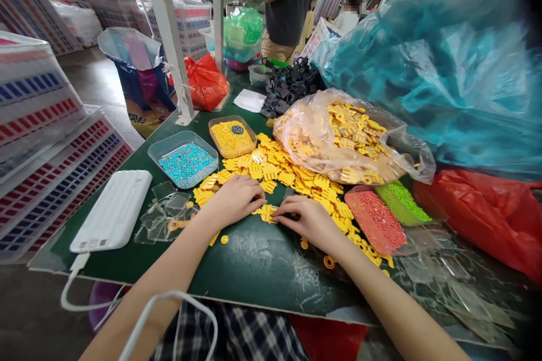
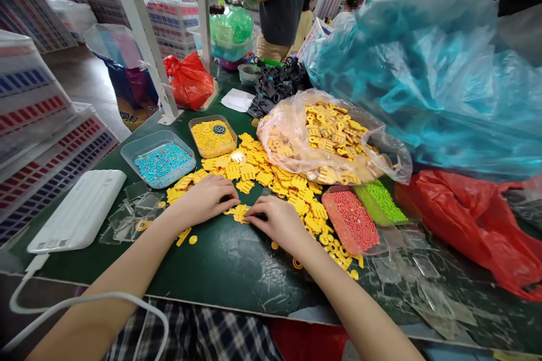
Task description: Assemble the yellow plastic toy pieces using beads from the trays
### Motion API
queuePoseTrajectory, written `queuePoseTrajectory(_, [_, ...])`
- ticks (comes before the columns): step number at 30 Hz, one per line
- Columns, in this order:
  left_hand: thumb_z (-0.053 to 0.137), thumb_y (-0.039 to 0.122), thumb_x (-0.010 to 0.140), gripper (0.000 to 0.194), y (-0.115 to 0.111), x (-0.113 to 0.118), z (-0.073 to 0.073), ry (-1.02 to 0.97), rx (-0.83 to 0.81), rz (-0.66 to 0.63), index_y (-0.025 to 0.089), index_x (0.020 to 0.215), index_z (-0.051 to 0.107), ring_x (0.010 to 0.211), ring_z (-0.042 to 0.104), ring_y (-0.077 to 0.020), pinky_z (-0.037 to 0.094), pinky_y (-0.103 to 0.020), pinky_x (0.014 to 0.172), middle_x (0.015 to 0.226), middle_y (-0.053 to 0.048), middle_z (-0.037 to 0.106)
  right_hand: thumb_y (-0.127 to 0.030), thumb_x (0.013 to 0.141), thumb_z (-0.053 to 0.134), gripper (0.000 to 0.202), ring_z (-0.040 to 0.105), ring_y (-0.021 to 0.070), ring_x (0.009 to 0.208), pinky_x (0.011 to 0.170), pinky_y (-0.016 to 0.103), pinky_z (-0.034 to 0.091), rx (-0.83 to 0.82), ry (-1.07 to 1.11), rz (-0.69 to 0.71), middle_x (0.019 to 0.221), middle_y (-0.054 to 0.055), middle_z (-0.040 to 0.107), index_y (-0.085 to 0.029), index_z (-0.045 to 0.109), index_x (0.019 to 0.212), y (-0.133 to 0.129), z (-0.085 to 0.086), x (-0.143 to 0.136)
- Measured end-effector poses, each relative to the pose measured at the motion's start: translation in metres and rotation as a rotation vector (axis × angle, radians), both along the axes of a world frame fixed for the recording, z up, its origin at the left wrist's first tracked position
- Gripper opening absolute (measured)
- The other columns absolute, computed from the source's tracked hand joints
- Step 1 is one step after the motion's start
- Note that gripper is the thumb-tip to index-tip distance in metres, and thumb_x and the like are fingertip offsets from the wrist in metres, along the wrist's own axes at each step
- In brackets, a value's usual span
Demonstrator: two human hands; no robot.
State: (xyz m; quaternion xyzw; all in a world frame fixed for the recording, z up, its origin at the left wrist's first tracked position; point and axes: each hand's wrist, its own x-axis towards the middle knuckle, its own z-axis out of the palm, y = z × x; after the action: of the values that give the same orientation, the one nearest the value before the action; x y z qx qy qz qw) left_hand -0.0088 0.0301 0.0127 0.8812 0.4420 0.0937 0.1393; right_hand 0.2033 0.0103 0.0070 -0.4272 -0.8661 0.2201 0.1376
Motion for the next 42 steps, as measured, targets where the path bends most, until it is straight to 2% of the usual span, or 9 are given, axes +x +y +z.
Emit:
queuePoseTrajectory(5, [0.053, 0.031, 0.096, 0.021, -0.002, 0.002, 0.006, 0.031, -0.035, 0.02, 0.016, 0.093, 0.068, 0.098, 0.06, -0.0234, 0.038, -0.036, 0.086, 0.099, -0.005, 0.07, -0.03, 0.089, 0.064, 0.012, 0.066, 0.0171, 0.087, 0.075, 0.029, 0.05, -0.022, 0.019, -0.024, 0.088, 0.002, 0.071, -0.026, 0.075, 0.088, 0.002, -0.006, 0.001])
queuePoseTrajectory(14, [0.053, 0.03, 0.096, 0.019, 0.001, -0.001, -0.001, 0.025, -0.019, 0.014, 0.018, 0.093, 0.067, 0.097, 0.059, -0.0227, 0.037, -0.035, 0.085, 0.098, -0.004, 0.07, -0.029, 0.091, 0.06, 0.014, 0.065, 0.0171, 0.086, 0.073, 0.03, 0.05, -0.036, 0.041, -0.013, 0.089, 0.002, 0.071, -0.027, 0.074, 0.093, 0.003, -0.008, 0.007])
queuePoseTrajectory(19, [0.054, 0.032, 0.095, 0.019, -0.001, -0.002, -0.001, -0.026, -0.062, 0.01, 0.019, 0.098, 0.067, 0.1, 0.058, -0.0235, 0.039, -0.037, 0.089, 0.1, -0.004, 0.069, -0.036, 0.088, 0.064, 0.021, 0.063, 0.0191, 0.089, 0.079, 0.035, 0.051, 0.035, 0.032, -0.023, 0.092, 0.004, 0.069, -0.026, 0.071, 0.104, 0.004, -0.005, 0.016])
queuePoseTrajectory(24, [0.053, 0.037, 0.094, 0.022, -0.002, -0.004, -0.004, -0.074, -0.078, 0.003, 0.02, 0.093, 0.068, 0.103, 0.055, -0.0242, 0.04, -0.039, 0.092, 0.102, -0.005, 0.064, -0.04, 0.085, 0.067, 0.032, 0.058, 0.0224, 0.093, 0.081, 0.04, 0.051, 0.096, -0.029, 0.036, 0.097, 0.007, 0.066, -0.025, 0.067, 0.114, 0.005, -0.005, 0.023])
queuePoseTrajectory(30, [0.059, 0.045, 0.09, 0.026, -0.004, -0.004, -0.007, -0.062, -0.085, 0.044, 0.021, 0.094, 0.066, 0.115, 0.047, -0.0277, 0.038, -0.044, 0.101, 0.119, -0.007, 0.055, -0.035, 0.089, 0.062, 0.022, 0.058, 0.021, 0.088, 0.078, 0.038, 0.05, 0.179, -0.039, 0.059, 0.091, 0.006, 0.065, -0.023, 0.072, 0.104, 0.005, -0.009, 0.019])
queuePoseTrajectory(36, [0.053, 0.05, 0.092, 0.03, -0.006, -0.001, -0.009, -0.067, -0.108, 0.051, 0.023, 0.096, 0.065, 0.118, 0.045, -0.0281, 0.037, -0.046, 0.103, 0.122, -0.007, 0.053, -0.035, 0.09, 0.062, 0.02, 0.059, 0.0203, 0.086, 0.076, 0.035, 0.048, 0.208, -0.024, 0.061, 0.087, 0.006, 0.065, -0.024, 0.073, 0.101, 0.002, -0.011, 0.017])
queuePoseTrajectory(42, [0.061, 0.05, 0.088, 0.027, -0.004, -0.004, -0.009, -0.08, -0.137, 0.033, 0.026, 0.097, 0.068, 0.121, 0.043, -0.029, 0.035, -0.049, 0.107, 0.126, -0.006, 0.052, -0.038, 0.089, 0.062, 0.02, 0.058, 0.0198, 0.087, 0.076, 0.033, 0.045, 0.229, -0.062, 0.115, 0.086, 0.004, 0.066, -0.025, 0.073, 0.098, 0.002, -0.008, 0.02])
